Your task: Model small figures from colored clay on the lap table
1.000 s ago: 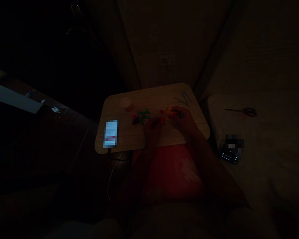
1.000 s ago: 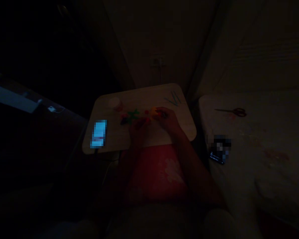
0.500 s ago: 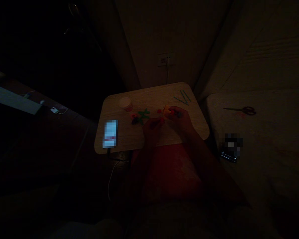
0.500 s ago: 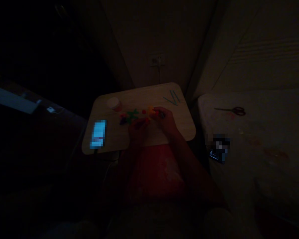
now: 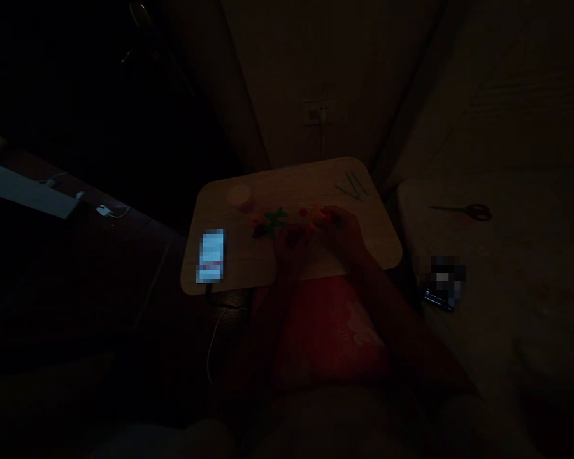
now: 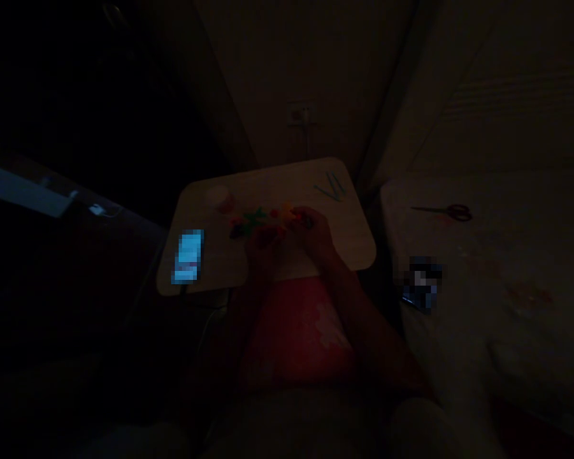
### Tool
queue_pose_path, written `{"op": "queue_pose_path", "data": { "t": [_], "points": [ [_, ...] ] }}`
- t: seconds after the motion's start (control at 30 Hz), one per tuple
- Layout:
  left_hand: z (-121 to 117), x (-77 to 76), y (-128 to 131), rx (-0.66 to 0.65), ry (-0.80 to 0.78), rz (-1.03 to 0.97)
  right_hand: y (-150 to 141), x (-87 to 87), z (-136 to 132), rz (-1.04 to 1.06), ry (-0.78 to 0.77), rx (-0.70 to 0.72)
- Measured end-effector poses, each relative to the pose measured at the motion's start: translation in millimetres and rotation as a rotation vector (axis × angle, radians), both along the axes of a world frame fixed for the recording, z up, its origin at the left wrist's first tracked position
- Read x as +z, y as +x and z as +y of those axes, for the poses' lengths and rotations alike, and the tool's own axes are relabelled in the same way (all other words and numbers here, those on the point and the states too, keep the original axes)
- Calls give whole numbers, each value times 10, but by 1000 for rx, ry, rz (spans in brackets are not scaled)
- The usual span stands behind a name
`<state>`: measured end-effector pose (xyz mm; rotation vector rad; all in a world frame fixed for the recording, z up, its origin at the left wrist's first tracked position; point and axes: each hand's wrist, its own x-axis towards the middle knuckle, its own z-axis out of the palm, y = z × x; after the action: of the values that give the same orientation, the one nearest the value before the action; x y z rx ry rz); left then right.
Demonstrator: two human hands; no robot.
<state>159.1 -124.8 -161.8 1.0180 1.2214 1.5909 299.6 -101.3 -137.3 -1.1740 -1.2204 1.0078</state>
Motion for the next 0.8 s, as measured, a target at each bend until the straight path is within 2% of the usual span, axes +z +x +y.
{"op": "queue_pose_path", "data": {
  "t": [0.13, 0.43, 0.63, 0.73, 0.8],
  "points": [
    [-1, -6, -27, -40, 7, 4, 79, 41, 33, 39, -63, -16],
    [-2, 26, -20, -69, 13, 78, 157, 103, 59, -9, -38, 27],
    [-11, 16, -27, -83, 5, 81, 174, 103, 60, 47, -67, 18],
    [-23, 6, -89, -6, 33, 89, 247, 69, 110, 18, -102, -10],
    [-23, 9, -150, 83, 90, 187, 308, 39, 164, -71, -126, -19]
  ]
}}
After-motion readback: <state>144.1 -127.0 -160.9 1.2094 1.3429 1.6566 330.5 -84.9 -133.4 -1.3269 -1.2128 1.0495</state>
